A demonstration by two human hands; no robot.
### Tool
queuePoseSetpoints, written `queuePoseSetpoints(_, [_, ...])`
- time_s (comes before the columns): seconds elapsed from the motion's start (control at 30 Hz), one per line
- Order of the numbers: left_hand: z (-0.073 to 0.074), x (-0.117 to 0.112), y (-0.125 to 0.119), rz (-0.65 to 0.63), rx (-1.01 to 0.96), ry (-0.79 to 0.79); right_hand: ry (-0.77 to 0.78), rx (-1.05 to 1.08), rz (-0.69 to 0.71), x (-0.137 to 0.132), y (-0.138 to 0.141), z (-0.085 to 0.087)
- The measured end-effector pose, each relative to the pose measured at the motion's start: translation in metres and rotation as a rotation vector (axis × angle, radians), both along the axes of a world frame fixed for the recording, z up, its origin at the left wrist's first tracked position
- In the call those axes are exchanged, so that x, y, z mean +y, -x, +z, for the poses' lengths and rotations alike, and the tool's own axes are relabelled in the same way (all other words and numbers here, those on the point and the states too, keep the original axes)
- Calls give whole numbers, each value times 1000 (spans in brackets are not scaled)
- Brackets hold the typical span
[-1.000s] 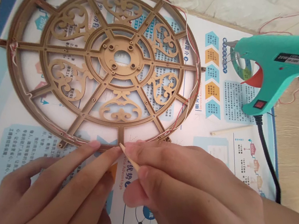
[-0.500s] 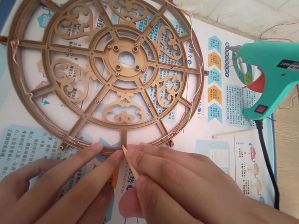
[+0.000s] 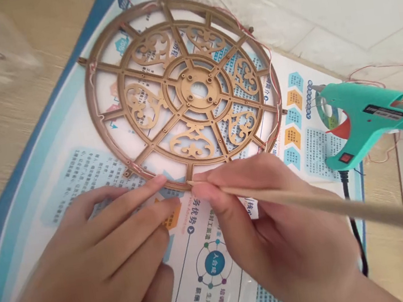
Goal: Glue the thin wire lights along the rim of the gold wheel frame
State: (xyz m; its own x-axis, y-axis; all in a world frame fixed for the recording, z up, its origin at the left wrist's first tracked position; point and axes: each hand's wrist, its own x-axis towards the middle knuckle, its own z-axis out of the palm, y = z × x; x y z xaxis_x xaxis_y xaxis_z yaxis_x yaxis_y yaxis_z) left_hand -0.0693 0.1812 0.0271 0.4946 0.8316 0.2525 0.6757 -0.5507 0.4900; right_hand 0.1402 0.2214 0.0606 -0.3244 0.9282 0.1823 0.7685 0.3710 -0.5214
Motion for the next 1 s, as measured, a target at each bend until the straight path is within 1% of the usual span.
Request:
queuePoseSetpoints(0.1, [4, 4, -2, 4, -17, -83, -80, 56, 5, 3, 7, 0])
queuePoseSetpoints(0.17, [6, 4, -2, 8, -7, -127, -93, 94, 11, 4, 9, 1])
queuePoseSetpoints(0.27, [6, 4, -2, -25, 33, -142, -89, 96, 11, 5, 8, 3])
queuePoseSetpoints(0.33, [6, 3, -3, -63, 59, -147, -82, 112, 39, 7, 5, 2])
queuePoseSetpoints(0.47, [6, 2, -7, -124, 92, -185, -36, 240, 110, 12, -1, -1])
queuePoseSetpoints(0.53, [6, 1, -6, -136, 55, -191, -32, 253, 136, 13, -2, -2])
queuePoseSetpoints(0.6, [10, 2, -3, -85, -70, -151, -42, 231, 143, 14, -2, -2])
queuePoseSetpoints(0.67, [21, 3, 3, 25, -212, -63, -51, 196, 140, 15, -2, -1])
queuePoseSetpoints(0.7, [29, 5, 4, 84, -265, -26, -55, 181, 140, 15, -2, 0])
queuePoseSetpoints(0.77, [52, 12, 4, 163, -310, 7, -63, 160, 143, 14, -2, 1])
queuePoseSetpoints(0.8, [64, 17, 2, 167, -328, -12, -64, 159, 148, 14, -2, 2])
queuePoseSetpoints(0.87, [85, 31, -7, 104, -337, -47, -53, 175, 164, 13, -2, 2])
queuePoseSetpoints(0.9, [92, 39, -12, 59, -321, -69, -46, 180, 168, 13, -1, 2])
queuePoseSetpoints(0.93, [96, 47, -18, -17, -305, -79, -42, 180, 167, 12, 0, 2])
queuePoseSetpoints(1.0, [95, 63, -27, -80, -243, -179, -58, 182, 160, 12, 0, 1])
